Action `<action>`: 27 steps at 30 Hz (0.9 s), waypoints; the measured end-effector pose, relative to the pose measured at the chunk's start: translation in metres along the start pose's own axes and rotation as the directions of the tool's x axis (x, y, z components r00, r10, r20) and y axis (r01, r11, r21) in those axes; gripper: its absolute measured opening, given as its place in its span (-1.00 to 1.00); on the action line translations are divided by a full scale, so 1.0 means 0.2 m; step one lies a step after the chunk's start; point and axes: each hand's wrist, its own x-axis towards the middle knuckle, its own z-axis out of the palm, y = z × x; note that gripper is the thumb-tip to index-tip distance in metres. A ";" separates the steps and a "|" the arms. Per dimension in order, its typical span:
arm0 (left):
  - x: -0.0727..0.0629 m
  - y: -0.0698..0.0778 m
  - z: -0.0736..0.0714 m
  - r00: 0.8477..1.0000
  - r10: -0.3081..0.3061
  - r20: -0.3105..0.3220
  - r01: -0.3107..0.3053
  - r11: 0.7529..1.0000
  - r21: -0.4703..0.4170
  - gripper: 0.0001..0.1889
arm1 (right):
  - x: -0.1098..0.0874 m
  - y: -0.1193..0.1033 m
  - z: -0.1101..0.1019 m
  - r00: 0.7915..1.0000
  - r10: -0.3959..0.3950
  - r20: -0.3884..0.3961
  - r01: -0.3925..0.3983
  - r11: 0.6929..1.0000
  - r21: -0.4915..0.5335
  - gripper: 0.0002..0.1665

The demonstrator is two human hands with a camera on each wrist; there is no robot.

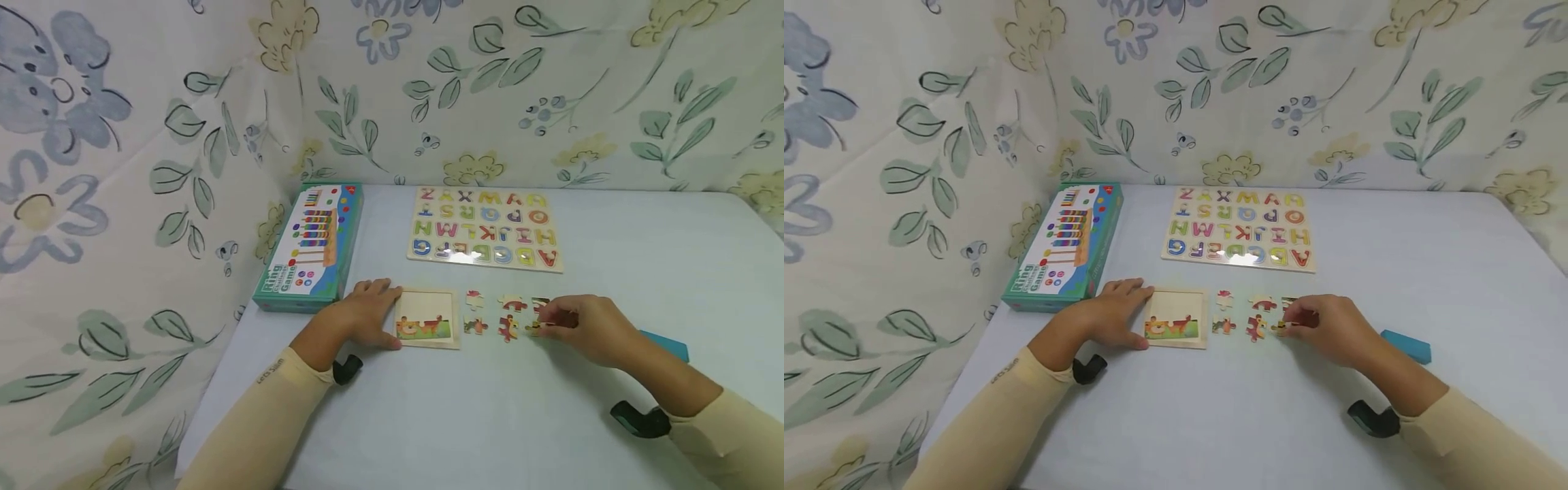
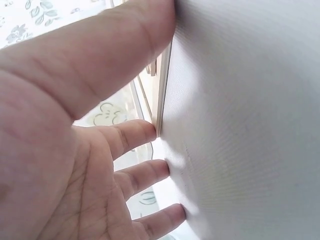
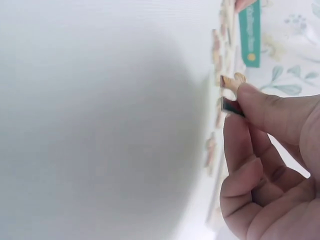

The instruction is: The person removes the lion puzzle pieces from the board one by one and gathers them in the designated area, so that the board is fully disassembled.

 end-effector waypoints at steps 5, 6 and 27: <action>0.00 -0.02 0.01 1.000 -0.006 -0.011 0.006 1.000 0.007 0.09 | -0.01 0.05 0.05 1.000 0.011 0.020 -0.011 1.000 0.018 -0.77; 0.00 -0.02 0.01 1.000 -0.004 -0.012 0.004 1.000 0.007 0.09 | -0.01 0.05 0.06 1.000 0.006 0.018 -0.006 1.000 0.012 -0.75; 0.00 0.00 0.00 1.000 0.008 -0.014 -0.008 1.000 -0.028 0.07 | 0.09 -0.16 0.03 0.998 -0.057 0.022 0.059 0.989 -0.138 -0.64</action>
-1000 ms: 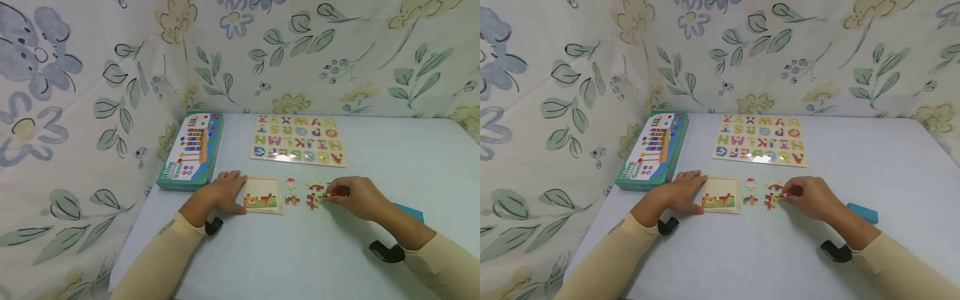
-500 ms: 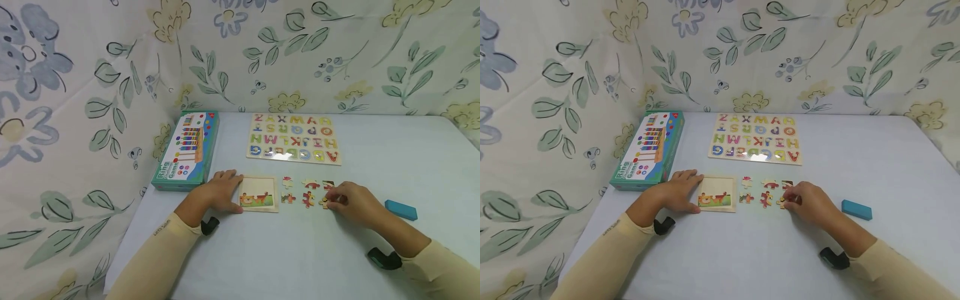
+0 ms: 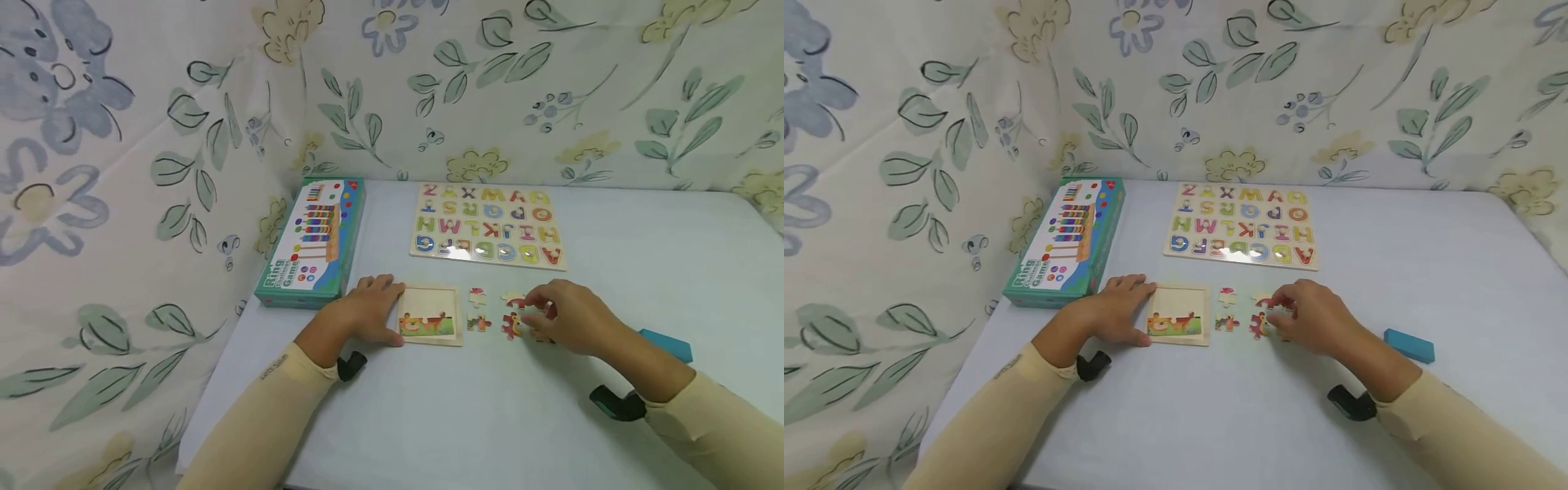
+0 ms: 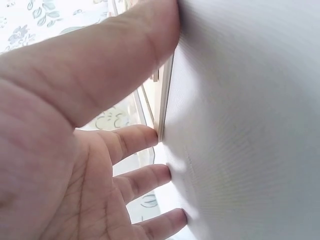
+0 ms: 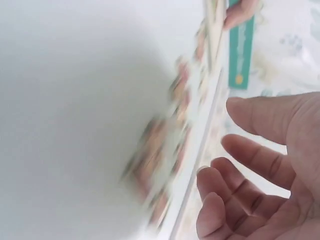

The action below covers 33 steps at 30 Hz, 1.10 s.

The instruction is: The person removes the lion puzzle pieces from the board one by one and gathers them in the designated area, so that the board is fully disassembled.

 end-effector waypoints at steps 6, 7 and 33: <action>0.03 0.00 0.00 1.000 0.000 -0.007 0.000 1.000 0.009 0.07 | 0.16 -0.30 0.08 0.991 -0.045 0.123 0.044 0.999 0.009 -0.58; 0.03 0.00 0.00 1.000 -0.002 -0.007 0.002 1.000 0.011 0.07 | 0.18 -0.35 0.10 0.988 -0.062 0.142 0.061 0.998 0.015 -0.57; 0.02 0.01 -0.01 1.000 -0.013 0.004 0.013 1.000 0.021 0.06 | 0.38 -0.67 0.35 0.965 -0.210 0.156 0.187 0.971 0.146 -0.72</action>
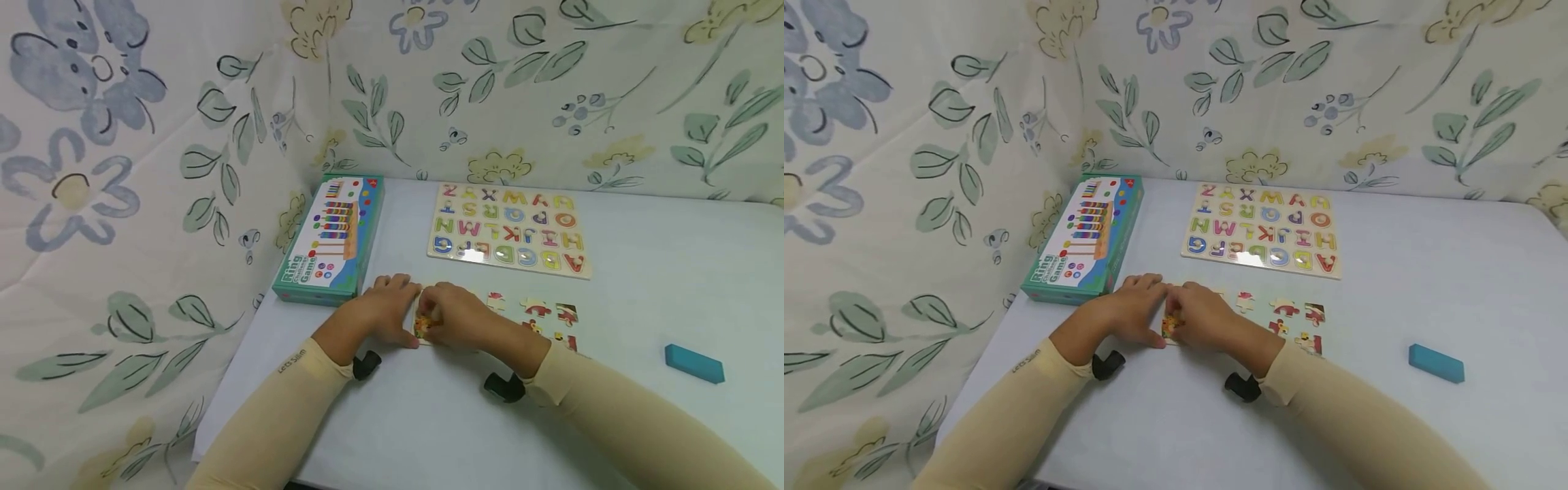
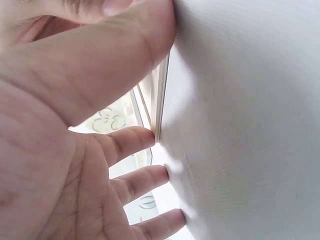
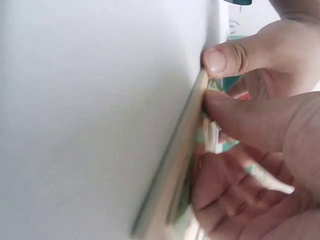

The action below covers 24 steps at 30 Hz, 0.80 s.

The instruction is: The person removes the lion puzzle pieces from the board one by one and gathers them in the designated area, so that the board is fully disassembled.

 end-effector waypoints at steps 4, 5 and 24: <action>0.01 0.00 0.00 1.000 -0.012 0.001 0.012 1.000 0.003 0.07 | -0.03 0.03 -0.06 0.997 -0.069 -0.028 0.072 0.991 0.110 -0.80; 0.01 0.00 0.00 1.000 -0.014 0.000 0.014 1.000 0.004 0.07 | -0.05 0.03 -0.08 0.997 -0.072 -0.037 0.077 0.989 0.126 -0.81; 0.00 0.03 0.00 1.000 -0.007 -0.005 0.007 1.000 -0.007 0.06 | -0.43 0.36 -0.20 0.989 0.138 0.045 -0.144 0.972 0.184 -0.82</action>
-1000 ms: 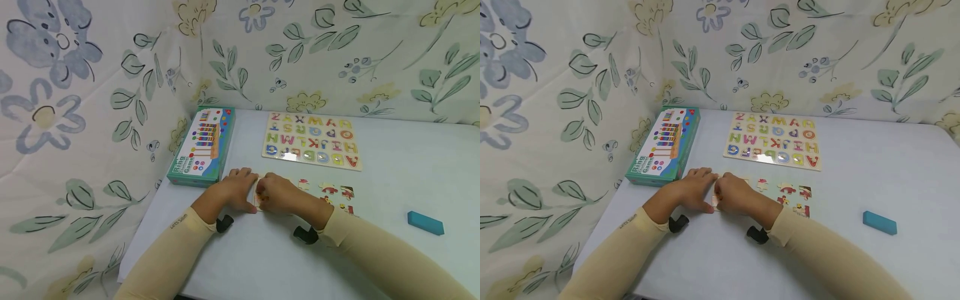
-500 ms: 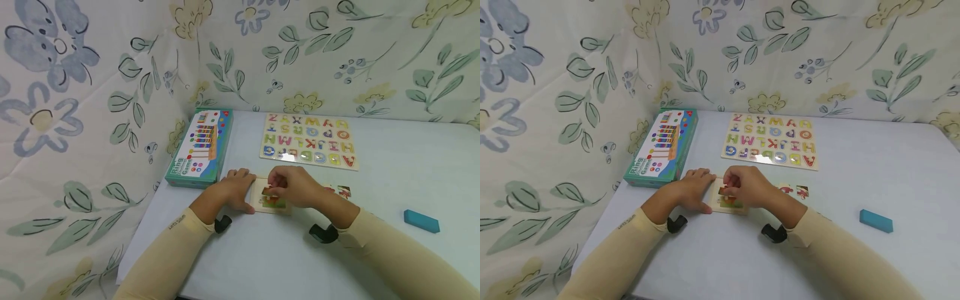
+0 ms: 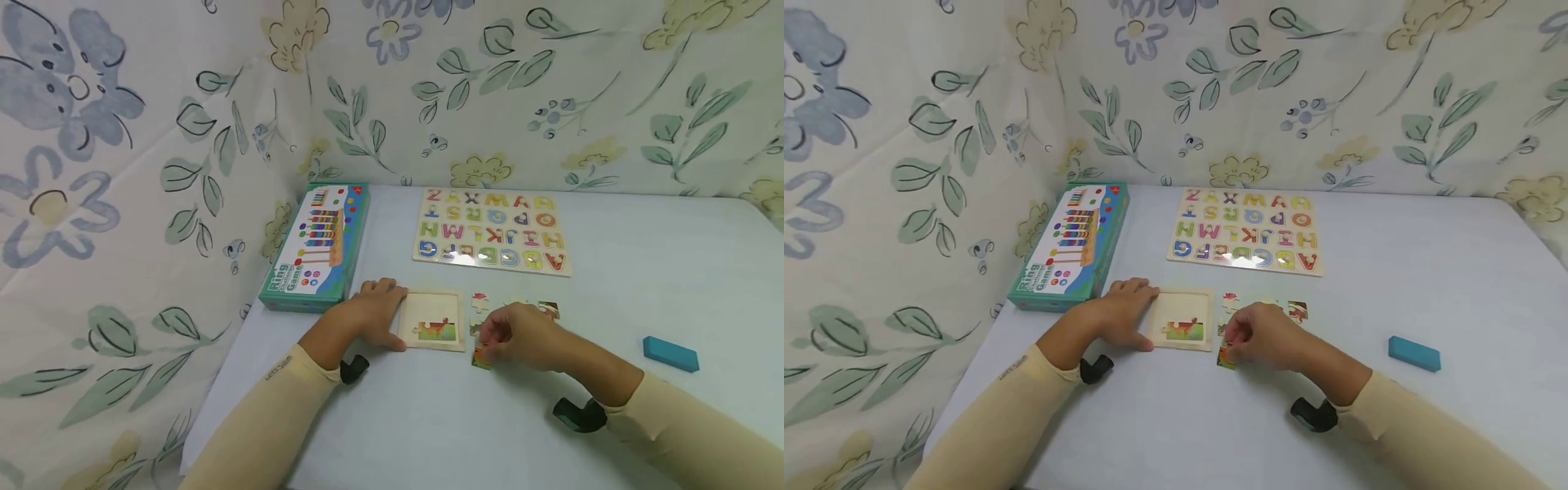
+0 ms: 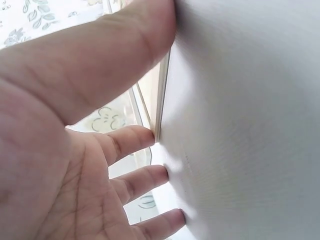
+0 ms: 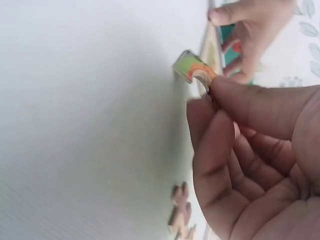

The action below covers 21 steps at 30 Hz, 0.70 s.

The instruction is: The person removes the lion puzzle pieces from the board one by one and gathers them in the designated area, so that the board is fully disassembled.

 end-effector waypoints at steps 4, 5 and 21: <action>0.00 -0.01 0.01 1.000 0.000 -0.003 0.000 1.000 -0.016 0.06 | 0.00 0.01 0.05 0.996 -0.066 -0.053 0.061 0.993 -0.098 -0.82; 0.00 -0.02 0.02 1.000 0.000 -0.004 0.000 1.000 -0.020 0.06 | 0.00 0.01 0.06 0.995 -0.076 -0.061 0.068 0.990 -0.120 -0.83; 0.00 0.00 0.02 1.000 -0.002 -0.015 0.002 1.000 -0.009 0.05 | 0.06 -0.11 0.09 0.994 -0.075 -0.085 0.052 0.967 -0.250 -0.71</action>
